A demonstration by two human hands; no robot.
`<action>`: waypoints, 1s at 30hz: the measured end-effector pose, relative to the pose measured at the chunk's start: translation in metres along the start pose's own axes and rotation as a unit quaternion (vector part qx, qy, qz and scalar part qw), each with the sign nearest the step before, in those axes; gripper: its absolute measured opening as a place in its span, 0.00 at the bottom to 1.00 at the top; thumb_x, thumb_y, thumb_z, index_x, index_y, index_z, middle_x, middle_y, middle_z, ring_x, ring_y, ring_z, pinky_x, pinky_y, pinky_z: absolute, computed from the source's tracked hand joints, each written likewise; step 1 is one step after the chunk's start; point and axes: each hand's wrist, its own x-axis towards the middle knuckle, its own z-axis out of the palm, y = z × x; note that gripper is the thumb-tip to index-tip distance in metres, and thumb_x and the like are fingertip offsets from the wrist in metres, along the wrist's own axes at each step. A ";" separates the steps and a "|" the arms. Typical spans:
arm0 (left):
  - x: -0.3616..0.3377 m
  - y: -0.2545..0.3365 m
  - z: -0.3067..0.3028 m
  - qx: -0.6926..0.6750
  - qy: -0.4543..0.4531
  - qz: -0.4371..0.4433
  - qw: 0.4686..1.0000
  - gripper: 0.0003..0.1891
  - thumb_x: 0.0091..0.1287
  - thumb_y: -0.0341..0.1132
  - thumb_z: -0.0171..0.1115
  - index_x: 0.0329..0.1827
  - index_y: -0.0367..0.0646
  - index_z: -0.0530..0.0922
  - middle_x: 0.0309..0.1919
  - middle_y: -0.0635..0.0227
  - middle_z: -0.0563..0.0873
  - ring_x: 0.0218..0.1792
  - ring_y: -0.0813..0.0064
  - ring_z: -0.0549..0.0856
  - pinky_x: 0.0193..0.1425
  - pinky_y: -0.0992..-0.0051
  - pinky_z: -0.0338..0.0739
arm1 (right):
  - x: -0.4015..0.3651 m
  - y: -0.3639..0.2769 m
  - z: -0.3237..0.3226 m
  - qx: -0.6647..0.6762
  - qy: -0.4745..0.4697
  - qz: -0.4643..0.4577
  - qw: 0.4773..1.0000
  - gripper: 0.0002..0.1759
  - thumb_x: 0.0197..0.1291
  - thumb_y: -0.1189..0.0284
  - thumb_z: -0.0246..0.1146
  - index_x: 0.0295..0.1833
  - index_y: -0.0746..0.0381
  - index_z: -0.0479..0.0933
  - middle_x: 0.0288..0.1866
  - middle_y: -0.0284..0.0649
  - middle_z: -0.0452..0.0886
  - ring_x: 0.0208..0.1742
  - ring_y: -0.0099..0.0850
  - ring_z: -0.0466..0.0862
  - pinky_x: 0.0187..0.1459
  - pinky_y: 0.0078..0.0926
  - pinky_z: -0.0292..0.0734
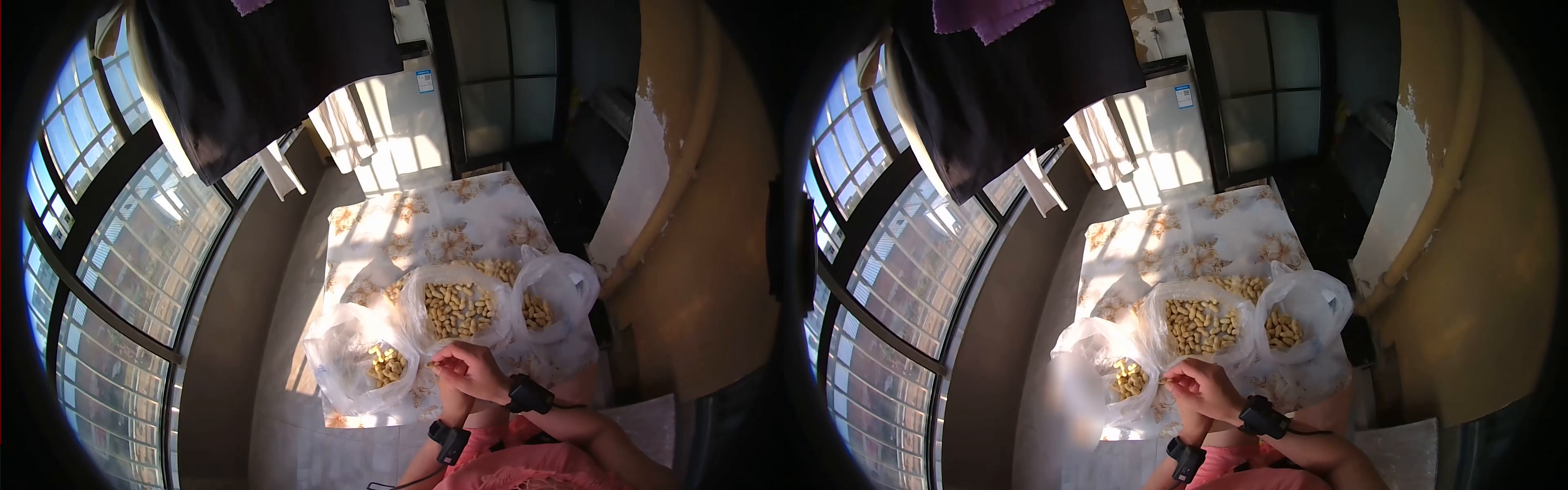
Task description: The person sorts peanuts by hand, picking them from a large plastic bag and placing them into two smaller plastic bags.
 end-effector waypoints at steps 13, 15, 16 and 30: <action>-0.002 0.010 -0.016 0.268 -0.066 0.129 0.953 0.10 0.73 0.29 0.58 0.54 0.37 0.78 0.41 0.56 0.86 0.39 0.59 0.87 0.43 0.67 0.80 | 0.029 0.005 0.058 -0.099 -0.071 -0.131 0.984 0.15 0.61 0.75 0.67 0.53 0.58 0.76 0.42 0.40 0.83 0.38 0.37 0.86 0.38 0.34 0.81; -0.001 0.010 -0.016 0.279 -0.068 0.136 0.948 0.10 0.73 0.30 0.58 0.54 0.37 0.77 0.40 0.56 0.87 0.39 0.60 0.87 0.43 0.67 0.80 | 0.023 0.001 0.043 -0.085 -0.023 -0.108 0.990 0.14 0.61 0.77 0.68 0.53 0.60 0.79 0.43 0.39 0.83 0.38 0.32 0.86 0.39 0.29 0.81; -0.001 0.009 -0.017 0.283 -0.070 0.138 0.947 0.10 0.73 0.30 0.57 0.54 0.37 0.77 0.40 0.56 0.87 0.38 0.60 0.87 0.43 0.67 0.80 | 0.020 0.002 0.033 -0.088 -0.023 -0.107 0.990 0.14 0.61 0.77 0.68 0.53 0.60 0.79 0.43 0.39 0.83 0.38 0.32 0.86 0.39 0.29 0.81; 0.002 0.015 -0.012 0.203 -0.040 0.119 0.971 0.13 0.76 0.30 0.54 0.61 0.37 0.72 0.30 0.60 0.85 0.29 0.70 0.85 0.35 0.72 0.78 | -0.052 0.046 -0.034 -0.104 0.017 0.029 0.994 0.13 0.66 0.71 0.66 0.55 0.61 0.81 0.45 0.41 0.84 0.45 0.38 0.87 0.46 0.33 0.81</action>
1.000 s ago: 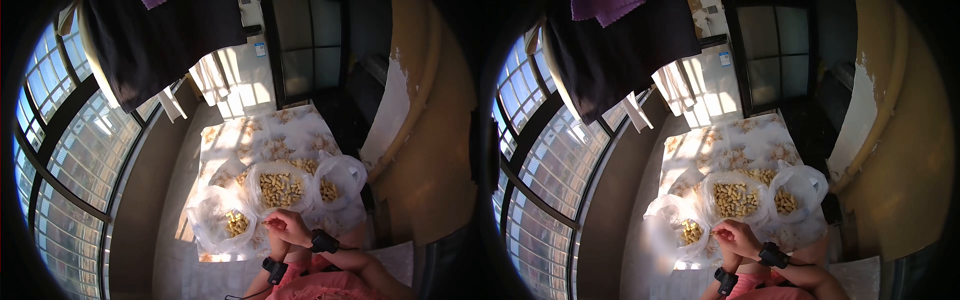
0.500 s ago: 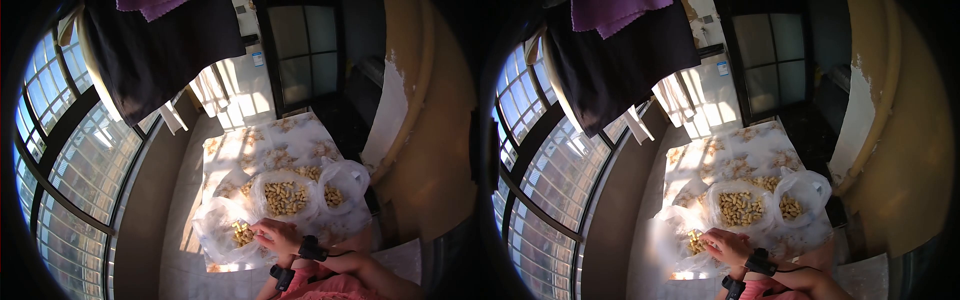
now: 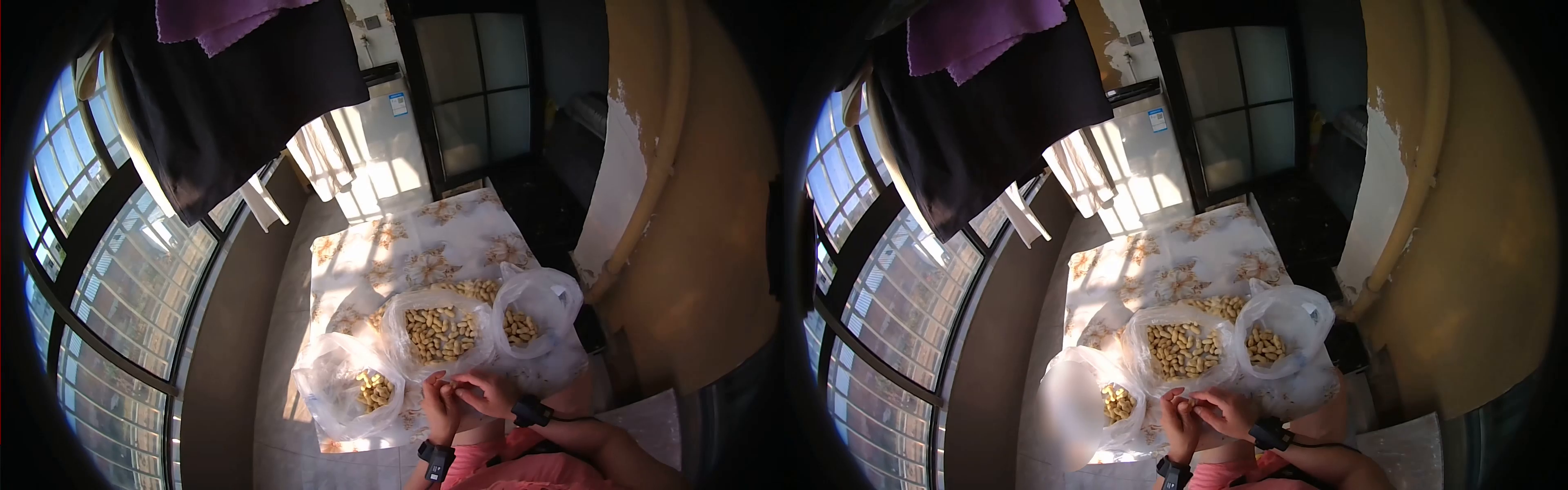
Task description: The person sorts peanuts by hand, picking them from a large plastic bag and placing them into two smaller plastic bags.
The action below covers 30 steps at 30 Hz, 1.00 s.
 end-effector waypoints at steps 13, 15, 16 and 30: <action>0.004 0.026 0.003 0.132 -0.028 0.045 0.990 0.10 0.77 0.33 0.55 0.55 0.40 0.78 0.28 0.61 0.85 0.27 0.67 0.83 0.34 0.69 0.76 | -0.003 0.026 0.002 0.101 0.026 0.005 0.995 0.11 0.68 0.69 0.67 0.49 0.63 0.81 0.44 0.41 0.85 0.42 0.34 0.87 0.43 0.28 0.81; 0.003 0.027 0.003 0.133 -0.025 0.050 0.989 0.10 0.76 0.33 0.55 0.54 0.40 0.78 0.28 0.60 0.85 0.27 0.64 0.84 0.34 0.68 0.77 | -0.004 0.028 0.003 0.113 0.035 0.012 0.993 0.11 0.68 0.69 0.67 0.49 0.64 0.80 0.44 0.41 0.85 0.42 0.34 0.87 0.44 0.27 0.81; 0.003 0.027 0.002 0.142 -0.035 0.037 0.989 0.10 0.75 0.32 0.57 0.55 0.40 0.78 0.30 0.58 0.86 0.29 0.60 0.86 0.35 0.66 0.78 | -0.004 0.029 0.004 0.114 0.038 0.016 0.993 0.11 0.68 0.68 0.67 0.48 0.64 0.80 0.44 0.41 0.85 0.42 0.33 0.87 0.44 0.27 0.81; 0.000 0.027 0.003 0.147 -0.044 0.035 0.988 0.08 0.75 0.32 0.58 0.49 0.41 0.84 0.32 0.58 0.89 0.31 0.63 0.89 0.36 0.69 0.80 | -0.008 0.026 0.000 0.153 0.032 0.061 0.986 0.11 0.66 0.71 0.69 0.47 0.65 0.78 0.38 0.38 0.87 0.41 0.25 0.87 0.44 0.24 0.81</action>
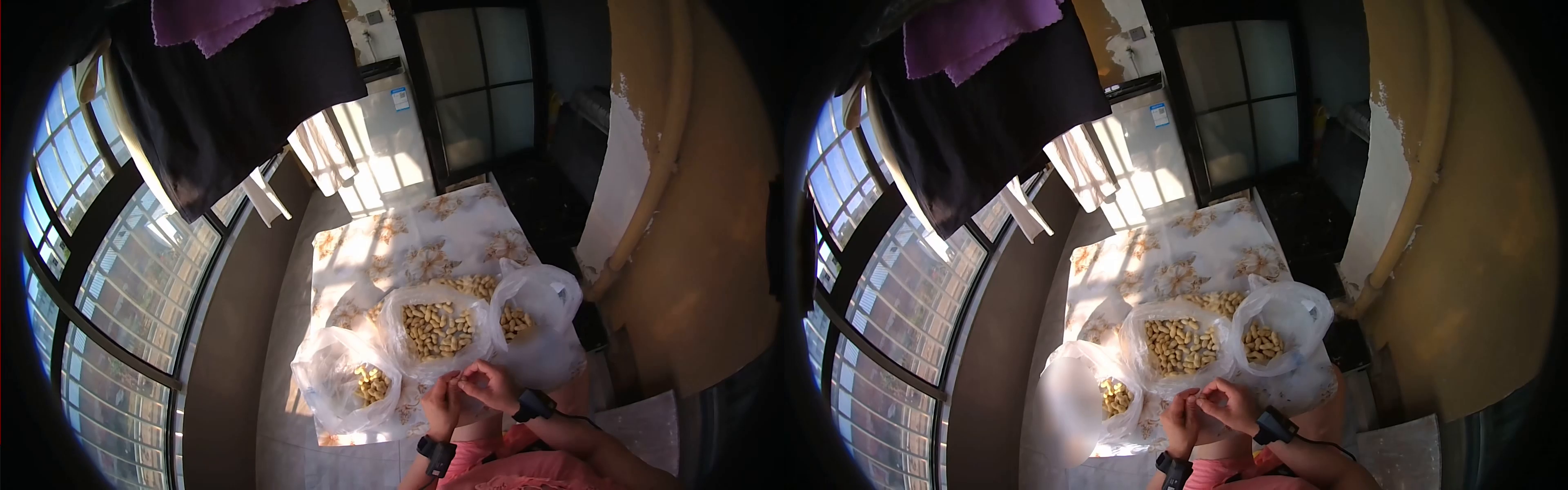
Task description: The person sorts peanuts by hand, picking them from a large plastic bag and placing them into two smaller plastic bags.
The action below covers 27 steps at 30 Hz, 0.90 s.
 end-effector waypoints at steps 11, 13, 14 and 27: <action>0.001 -0.002 0.001 0.023 0.004 0.001 1.000 0.08 0.72 0.31 0.63 0.51 0.42 0.83 0.32 0.59 0.90 0.30 0.65 0.90 0.34 0.71 0.81 | 0.003 0.013 0.003 0.039 0.024 0.001 0.999 0.13 0.63 0.80 0.67 0.53 0.66 0.78 0.46 0.39 0.86 0.46 0.27 0.87 0.49 0.24 0.82; 0.001 -0.003 0.003 0.021 0.013 0.016 1.000 0.09 0.71 0.31 0.63 0.51 0.43 0.83 0.31 0.60 0.89 0.28 0.65 0.89 0.34 0.70 0.80 | 0.003 0.010 0.002 0.027 0.020 -0.002 0.999 0.13 0.63 0.80 0.67 0.53 0.66 0.78 0.46 0.39 0.86 0.46 0.27 0.87 0.48 0.24 0.82; 0.001 -0.004 0.004 0.020 0.022 0.030 0.999 0.09 0.71 0.31 0.64 0.51 0.43 0.83 0.30 0.60 0.89 0.27 0.65 0.89 0.33 0.70 0.80 | 0.003 0.009 0.001 0.015 0.016 -0.005 1.000 0.12 0.63 0.80 0.66 0.52 0.66 0.78 0.45 0.39 0.86 0.45 0.27 0.87 0.48 0.24 0.82; 0.000 -0.002 0.003 0.011 0.015 0.014 1.000 0.07 0.71 0.32 0.65 0.48 0.43 0.80 0.21 0.64 0.79 0.19 0.69 0.79 0.26 0.69 0.72 | 0.002 0.007 0.000 0.005 -0.001 0.005 1.000 0.11 0.65 0.77 0.66 0.53 0.66 0.79 0.46 0.36 0.85 0.48 0.22 0.85 0.51 0.22 0.80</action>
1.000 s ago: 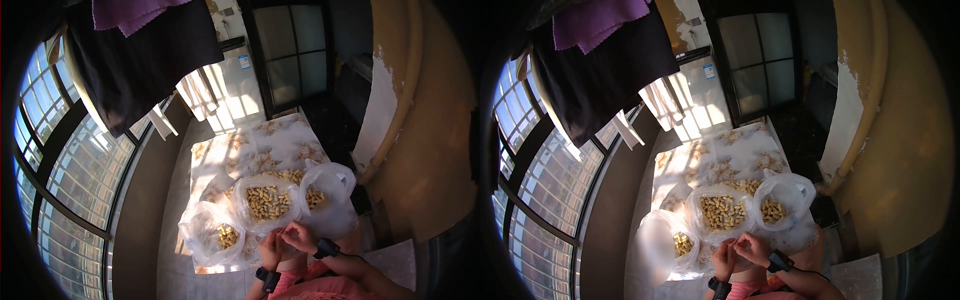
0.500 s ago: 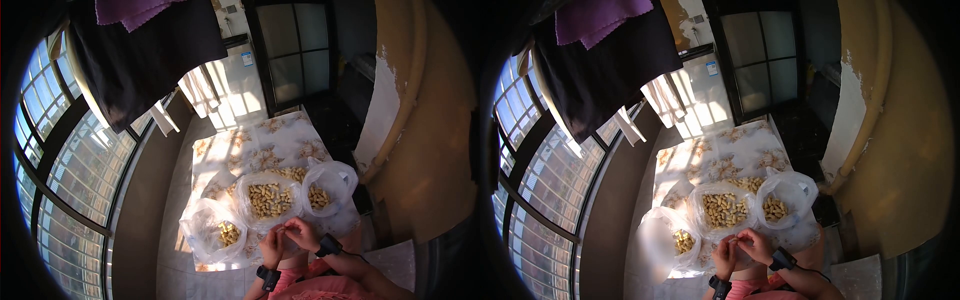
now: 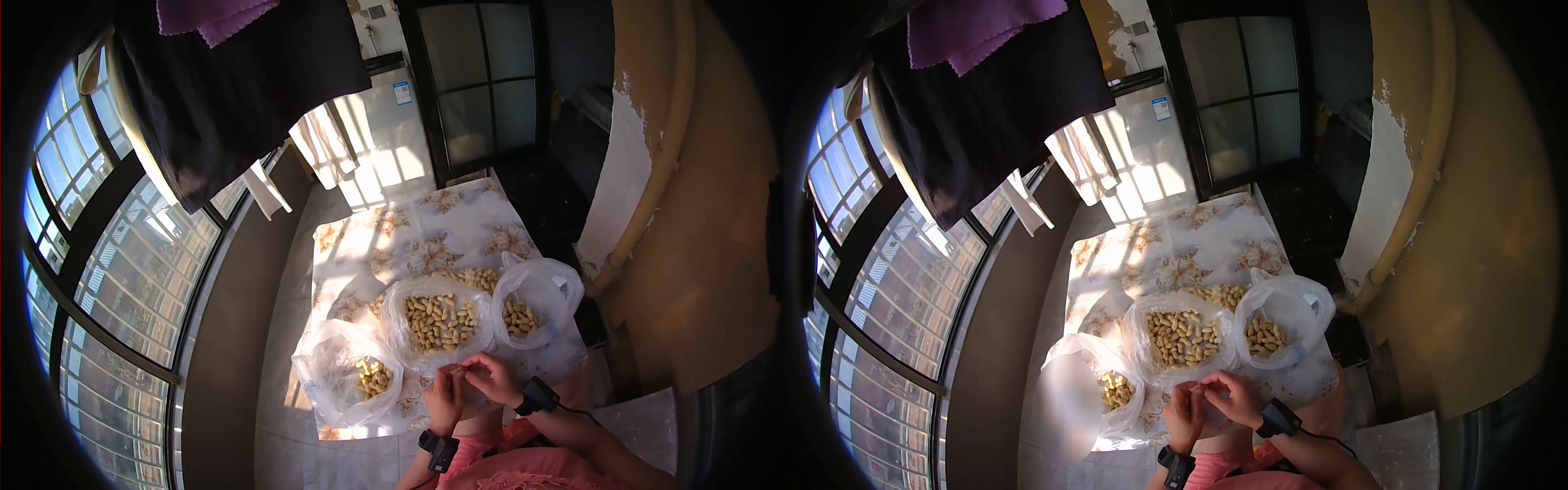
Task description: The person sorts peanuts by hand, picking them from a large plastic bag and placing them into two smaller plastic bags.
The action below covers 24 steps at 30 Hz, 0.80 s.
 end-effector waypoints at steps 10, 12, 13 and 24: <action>0.000 0.000 0.001 0.007 0.010 0.010 1.000 0.07 0.70 0.32 0.65 0.48 0.42 0.80 0.20 0.64 0.79 0.18 0.68 0.79 0.25 0.69 0.72 | 0.001 -0.006 0.000 -0.017 0.002 -0.006 1.000 0.11 0.65 0.77 0.66 0.52 0.66 0.79 0.45 0.37 0.85 0.46 0.23 0.85 0.50 0.23 0.80; -0.001 0.000 0.001 0.007 0.010 0.010 1.000 0.07 0.70 0.32 0.66 0.48 0.42 0.80 0.20 0.64 0.79 0.19 0.68 0.79 0.25 0.69 0.72 | 0.000 -0.005 0.000 -0.017 0.002 -0.006 1.000 0.11 0.65 0.77 0.66 0.52 0.66 0.79 0.45 0.37 0.86 0.46 0.23 0.86 0.50 0.23 0.81; 0.000 0.000 0.001 0.009 0.009 0.012 1.000 0.07 0.70 0.32 0.66 0.48 0.42 0.80 0.20 0.64 0.79 0.19 0.68 0.79 0.25 0.69 0.73 | 0.000 -0.003 0.001 -0.019 0.005 -0.011 1.000 0.11 0.65 0.78 0.66 0.52 0.66 0.79 0.45 0.38 0.86 0.46 0.25 0.87 0.49 0.24 0.81; -0.001 -0.002 0.001 0.009 0.002 0.007 1.000 0.08 0.70 0.32 0.66 0.48 0.42 0.80 0.21 0.64 0.79 0.19 0.71 0.79 0.26 0.71 0.73 | 0.001 -0.004 0.001 -0.029 0.009 -0.016 0.999 0.11 0.64 0.77 0.66 0.52 0.66 0.79 0.45 0.40 0.87 0.45 0.27 0.88 0.48 0.25 0.82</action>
